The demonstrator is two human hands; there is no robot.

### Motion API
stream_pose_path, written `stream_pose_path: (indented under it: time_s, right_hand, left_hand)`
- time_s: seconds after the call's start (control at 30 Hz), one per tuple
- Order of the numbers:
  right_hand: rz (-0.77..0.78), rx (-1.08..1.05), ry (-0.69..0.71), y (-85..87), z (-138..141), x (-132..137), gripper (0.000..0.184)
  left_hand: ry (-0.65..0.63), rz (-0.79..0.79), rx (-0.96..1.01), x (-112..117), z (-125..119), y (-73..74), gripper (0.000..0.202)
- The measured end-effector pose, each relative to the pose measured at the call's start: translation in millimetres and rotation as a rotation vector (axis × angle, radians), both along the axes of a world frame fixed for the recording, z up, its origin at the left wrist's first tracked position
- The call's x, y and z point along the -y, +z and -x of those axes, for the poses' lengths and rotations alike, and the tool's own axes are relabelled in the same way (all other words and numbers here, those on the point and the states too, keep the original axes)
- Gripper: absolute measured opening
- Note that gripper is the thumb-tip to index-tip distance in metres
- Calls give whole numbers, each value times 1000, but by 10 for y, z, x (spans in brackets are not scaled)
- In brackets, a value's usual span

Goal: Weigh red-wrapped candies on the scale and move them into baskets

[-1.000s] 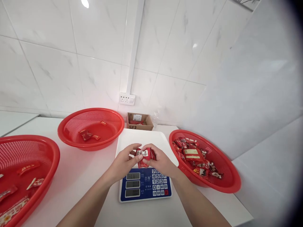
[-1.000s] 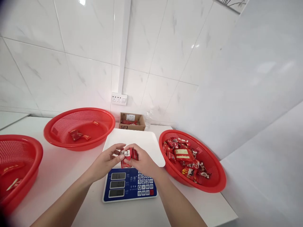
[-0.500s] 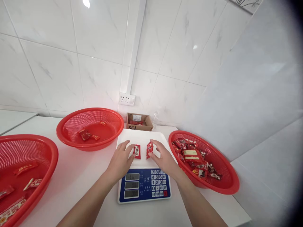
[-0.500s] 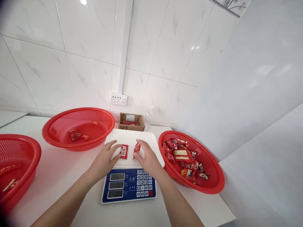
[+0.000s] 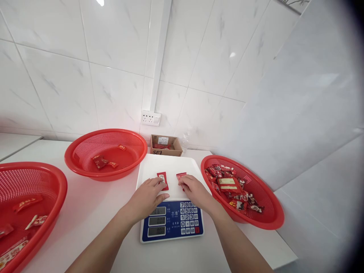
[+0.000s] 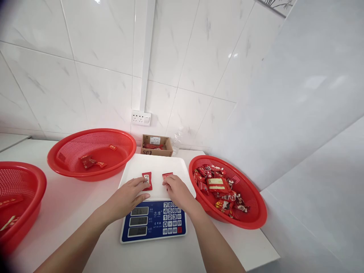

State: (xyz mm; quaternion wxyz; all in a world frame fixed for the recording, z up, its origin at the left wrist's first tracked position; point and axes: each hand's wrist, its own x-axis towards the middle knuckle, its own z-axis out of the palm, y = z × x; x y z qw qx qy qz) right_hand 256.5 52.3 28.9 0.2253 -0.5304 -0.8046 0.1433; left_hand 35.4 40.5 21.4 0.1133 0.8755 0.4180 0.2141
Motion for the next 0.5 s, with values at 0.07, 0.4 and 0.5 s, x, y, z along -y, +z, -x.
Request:
stream_pose_path:
  time_s: [0.07, 0.4, 0.5]
  right_hand:
    - [-38, 7, -26, -29, -28, -65, 28]
    - [18, 140, 267, 24, 329, -28, 39]
    - [23, 247, 221, -7, 406, -78, 39]
  left_hand:
    - [0, 3, -5, 7, 2, 14, 36]
    - [11, -17, 3, -40, 38, -36, 34]
    - [59, -37, 15, -37, 67, 12, 28]
